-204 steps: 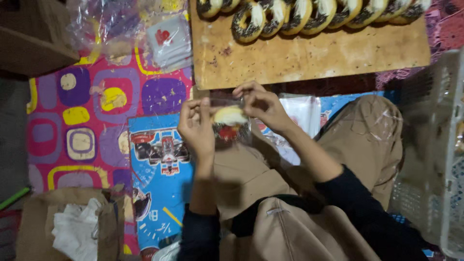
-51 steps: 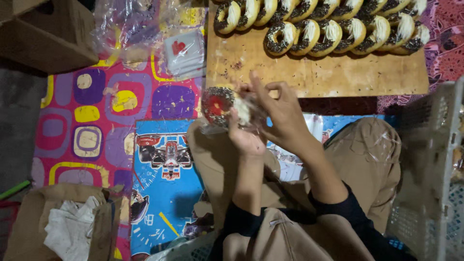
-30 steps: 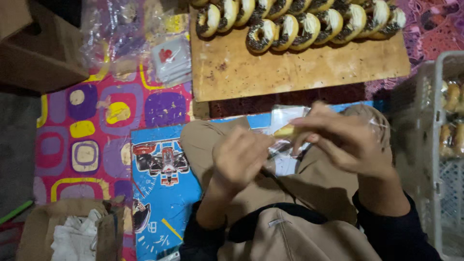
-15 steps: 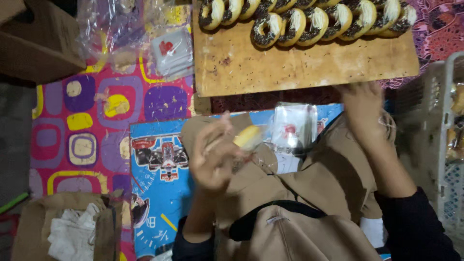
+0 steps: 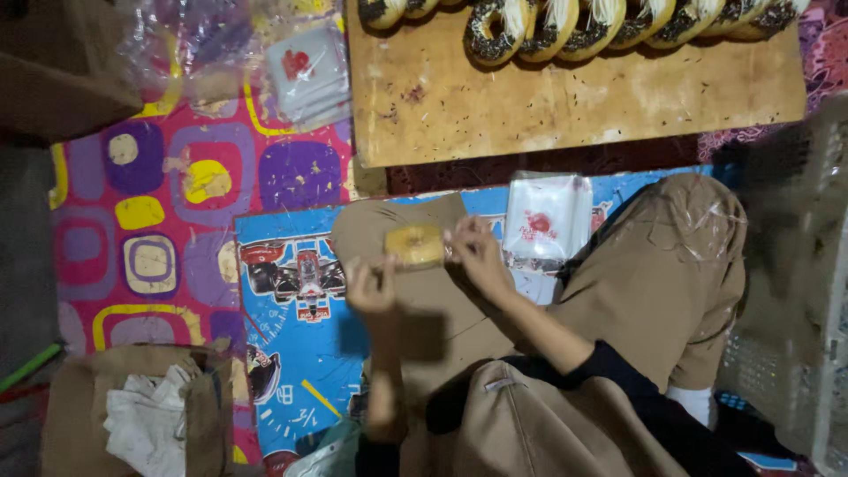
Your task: The person sits on the floor and repeatedly picks up ring-shaped pastries from a wooden board, places each into a small plastic bag, and then puts the bagged pastry into a white plastic crate. The person handles the pastries one at a time and continues the process for the duration of the clip.
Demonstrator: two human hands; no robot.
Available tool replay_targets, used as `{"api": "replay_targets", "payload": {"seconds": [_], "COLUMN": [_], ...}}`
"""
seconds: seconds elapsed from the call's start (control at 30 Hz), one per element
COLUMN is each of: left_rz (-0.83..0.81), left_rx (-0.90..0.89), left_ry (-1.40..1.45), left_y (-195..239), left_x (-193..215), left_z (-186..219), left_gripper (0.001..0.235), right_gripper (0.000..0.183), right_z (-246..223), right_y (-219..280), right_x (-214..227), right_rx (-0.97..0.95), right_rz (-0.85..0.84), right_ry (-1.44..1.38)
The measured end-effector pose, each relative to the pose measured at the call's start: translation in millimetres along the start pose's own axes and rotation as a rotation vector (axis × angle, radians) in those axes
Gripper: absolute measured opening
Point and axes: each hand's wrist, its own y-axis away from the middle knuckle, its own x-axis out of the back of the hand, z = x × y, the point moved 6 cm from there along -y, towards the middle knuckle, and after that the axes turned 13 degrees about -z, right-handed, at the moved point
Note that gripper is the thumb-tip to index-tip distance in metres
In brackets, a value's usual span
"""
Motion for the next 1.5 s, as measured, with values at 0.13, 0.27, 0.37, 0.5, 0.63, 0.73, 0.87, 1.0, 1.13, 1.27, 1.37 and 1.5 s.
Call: {"api": "replay_targets", "payload": {"seconds": [0.13, 0.27, 0.37, 0.5, 0.63, 0.73, 0.87, 1.0, 1.13, 1.27, 1.37, 1.5], "left_rz": [-0.212, -0.253, -0.370, -0.487, -0.404, -0.352, -0.750, -0.543, -0.350, 0.056, 0.227, 0.251], "left_rx": [0.327, 0.359, 0.339, 0.250, -0.032, -0.175, 0.088, -0.583, -0.111, 0.380, 0.318, 0.503], "left_ry": [0.011, 0.238, 0.338, -0.232, -0.228, 0.169, 0.605, 0.410, 1.554, 1.767, 1.872, 2.239], "left_y": [44.8, 7.8, -49.6, -79.4, -53.2, -31.9, 5.2, 8.3, -58.0, -131.4, -150.6, -155.6], "left_x": [-17.1, -67.8, -162.4, -232.4, -242.3, -246.8, -278.8, -227.9, -188.2, -156.1, -109.5, -113.7], "left_z": [-47.9, -62.3, -55.6, -40.2, -3.9, 39.0, 102.5, 177.8, 131.7, 29.6, -32.1, -71.3], "left_gripper": [0.013, 0.014, 0.014, 0.021, 0.053, 0.072, 0.042, 0.038, 0.085, 0.041, 0.031, 0.049], "right_gripper": [0.032, 0.029, 0.047, 0.021, 0.021, 0.016, 0.035, 0.069, 0.099, 0.084, 0.098, 0.114], "right_z": [43.4, 72.5, 72.4, 89.0, 76.2, 16.9, -24.0, -89.6, -146.1, -163.5, -180.5, -162.1], "right_y": [24.6, -24.2, -39.7, -49.3, -35.4, -1.8, 27.8, 18.2, -12.5, -99.0, -191.1, -257.5], "right_x": [12.6, 127.1, 183.6, 191.8, 173.9, 148.7, 164.8, 180.7, 131.8, 87.2, 150.5, 173.3], "right_rx": [-0.152, -0.368, 0.022, -0.020, -0.376, 0.024, -0.251, -0.061, 0.201, 0.215, 0.413, 0.442], "right_rz": [0.003, -0.073, 0.042, -0.033, -0.366, -0.358, -0.239, 0.139, 0.019, -0.627, -0.247, -0.082], "right_ry": [0.111, 0.597, 1.398, 1.615, 1.456, 1.648, 1.658, 1.275, 0.780, 0.868, 1.132, 1.552]}}
